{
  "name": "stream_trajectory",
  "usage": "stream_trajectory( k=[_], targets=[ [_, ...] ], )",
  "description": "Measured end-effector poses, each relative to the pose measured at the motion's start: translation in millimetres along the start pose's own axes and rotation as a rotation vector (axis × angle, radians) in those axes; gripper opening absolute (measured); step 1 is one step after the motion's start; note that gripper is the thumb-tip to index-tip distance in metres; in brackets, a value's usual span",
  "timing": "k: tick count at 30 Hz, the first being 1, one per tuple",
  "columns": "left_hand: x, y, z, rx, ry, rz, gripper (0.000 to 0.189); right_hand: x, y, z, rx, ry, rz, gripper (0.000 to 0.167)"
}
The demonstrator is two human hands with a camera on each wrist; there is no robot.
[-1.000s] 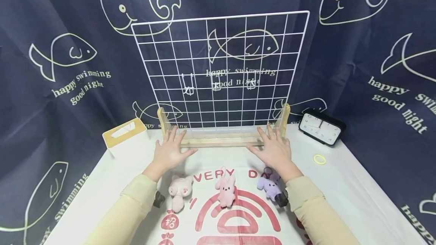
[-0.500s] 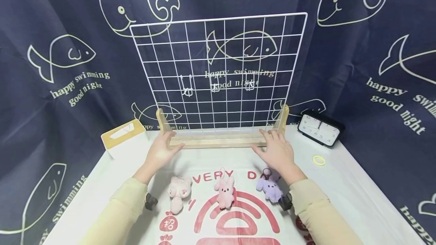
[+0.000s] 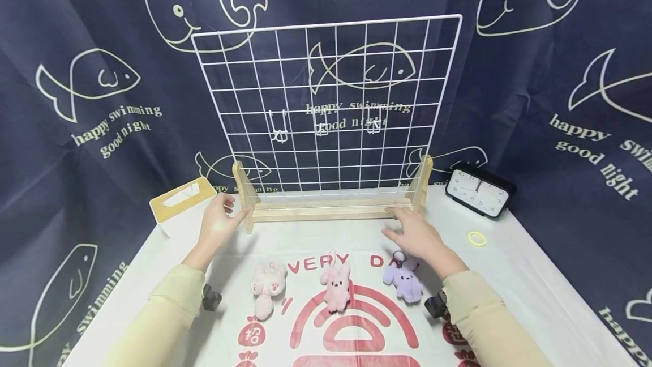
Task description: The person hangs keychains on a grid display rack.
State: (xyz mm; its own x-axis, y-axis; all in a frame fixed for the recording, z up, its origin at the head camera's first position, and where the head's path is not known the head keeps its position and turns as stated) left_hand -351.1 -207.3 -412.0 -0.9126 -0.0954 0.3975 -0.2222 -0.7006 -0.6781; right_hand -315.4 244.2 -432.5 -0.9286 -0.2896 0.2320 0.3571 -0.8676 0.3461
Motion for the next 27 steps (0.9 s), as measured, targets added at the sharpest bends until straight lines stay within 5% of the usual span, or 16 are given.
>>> stream_trajectory(
  k=[9,18,27],
  targets=[
    [5.2,17.4,-3.9,-0.026,0.039,0.087,0.067,-3.2,-5,-8,0.128,0.044,0.077,0.049],
    [5.9,35.9,-20.5,-0.163,0.124,0.208,0.074,-6.3,-17,-20,0.237,0.070,0.076,0.043],
    [10.0,39.2,-34.3,-0.355,0.126,0.239,0.065,-4.6,-14,-23,0.238,0.099,0.057,0.043]
  ],
)
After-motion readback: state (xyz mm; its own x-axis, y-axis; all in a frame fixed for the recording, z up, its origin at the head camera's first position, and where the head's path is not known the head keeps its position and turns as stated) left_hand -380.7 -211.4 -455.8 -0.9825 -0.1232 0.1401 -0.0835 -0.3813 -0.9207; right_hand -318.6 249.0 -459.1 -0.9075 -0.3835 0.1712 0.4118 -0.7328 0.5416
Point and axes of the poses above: each hand's wrist, its own x-axis towards the middle knuckle, its own z-axis out of the back of the hand, y = z × x, the point moved 5 cm from there along x, towards the middle knuckle, and after that the axes turned 4 degrees about -x, right-handed, at the moved point
